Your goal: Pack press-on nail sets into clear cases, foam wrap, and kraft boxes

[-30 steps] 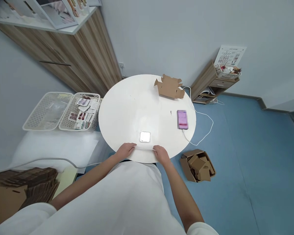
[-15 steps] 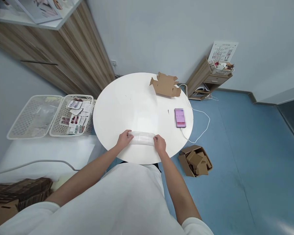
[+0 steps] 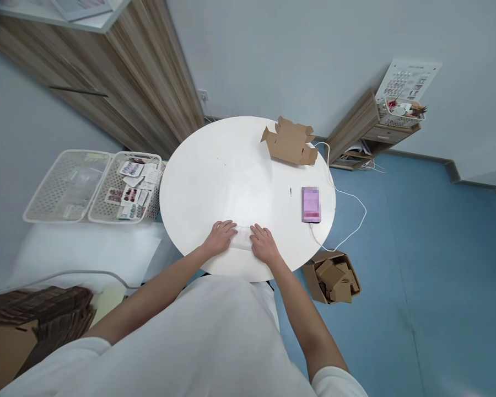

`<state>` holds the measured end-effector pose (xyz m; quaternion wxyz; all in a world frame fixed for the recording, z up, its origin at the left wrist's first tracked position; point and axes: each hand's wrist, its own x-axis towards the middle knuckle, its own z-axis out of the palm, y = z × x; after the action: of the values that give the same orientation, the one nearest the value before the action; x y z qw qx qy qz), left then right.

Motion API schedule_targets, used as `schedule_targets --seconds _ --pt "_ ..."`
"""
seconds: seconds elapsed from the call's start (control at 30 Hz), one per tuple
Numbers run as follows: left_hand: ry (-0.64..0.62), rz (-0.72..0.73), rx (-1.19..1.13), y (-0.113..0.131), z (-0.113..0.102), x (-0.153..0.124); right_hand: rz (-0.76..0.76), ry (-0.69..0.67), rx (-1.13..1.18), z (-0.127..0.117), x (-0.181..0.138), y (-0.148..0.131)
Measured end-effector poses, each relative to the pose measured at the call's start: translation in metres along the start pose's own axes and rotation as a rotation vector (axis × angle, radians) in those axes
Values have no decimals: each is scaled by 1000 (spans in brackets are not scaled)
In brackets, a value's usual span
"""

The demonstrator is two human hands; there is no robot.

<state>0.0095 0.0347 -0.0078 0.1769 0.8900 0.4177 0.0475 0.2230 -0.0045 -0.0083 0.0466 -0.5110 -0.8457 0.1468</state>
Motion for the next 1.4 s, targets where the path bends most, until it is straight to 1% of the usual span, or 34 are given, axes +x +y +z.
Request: schedule_targets --seconds 0.1,0.23,0.37,0.47,0.6,0.67,0.8,0.87,0.97,1.03,1.1,1.17,1.23,1.3,1.4 --pt "-40 50 -25 1 -6 1 -27 -52 38 -2 5 2" --pt "-107 42 -18 5 -9 3 -3 -106 51 0 8 -2" --pt "-121 54 -13 9 -12 -1 24 -117 37 1 4 -16" --pt "-173 69 -55 10 -16 -11 32 -126 67 -1 -7 -32" --pt "-277 76 -137 13 -20 -25 81 -184 172 -3 -25 -51" --pt "-309 97 -162 15 -21 -30 119 -214 232 -6 -31 -57" --pt "-277 95 -205 16 -26 -31 227 -244 397 -15 -30 -57" --pt "-284 61 -234 13 -30 -28 261 -232 464 -20 -24 -52" --pt "-354 1 -315 3 -34 -21 287 -207 486 -26 -12 -41" --pt "-399 -48 -399 -6 -34 -17 319 -234 491 -27 -5 -33" --pt "-407 -112 -482 -16 -31 -16 347 -286 522 -27 1 -25" --pt "-375 -182 -559 -24 -26 -15 365 -312 566 -24 6 -17" --pt "-323 -260 -618 -30 -20 -14 388 -289 606 -21 11 -11" --pt "-264 -352 -631 -34 -13 -14 427 -227 629 -15 14 -6" --pt "-178 -501 -555 -37 -6 -12 525 -113 628 -7 14 -1"
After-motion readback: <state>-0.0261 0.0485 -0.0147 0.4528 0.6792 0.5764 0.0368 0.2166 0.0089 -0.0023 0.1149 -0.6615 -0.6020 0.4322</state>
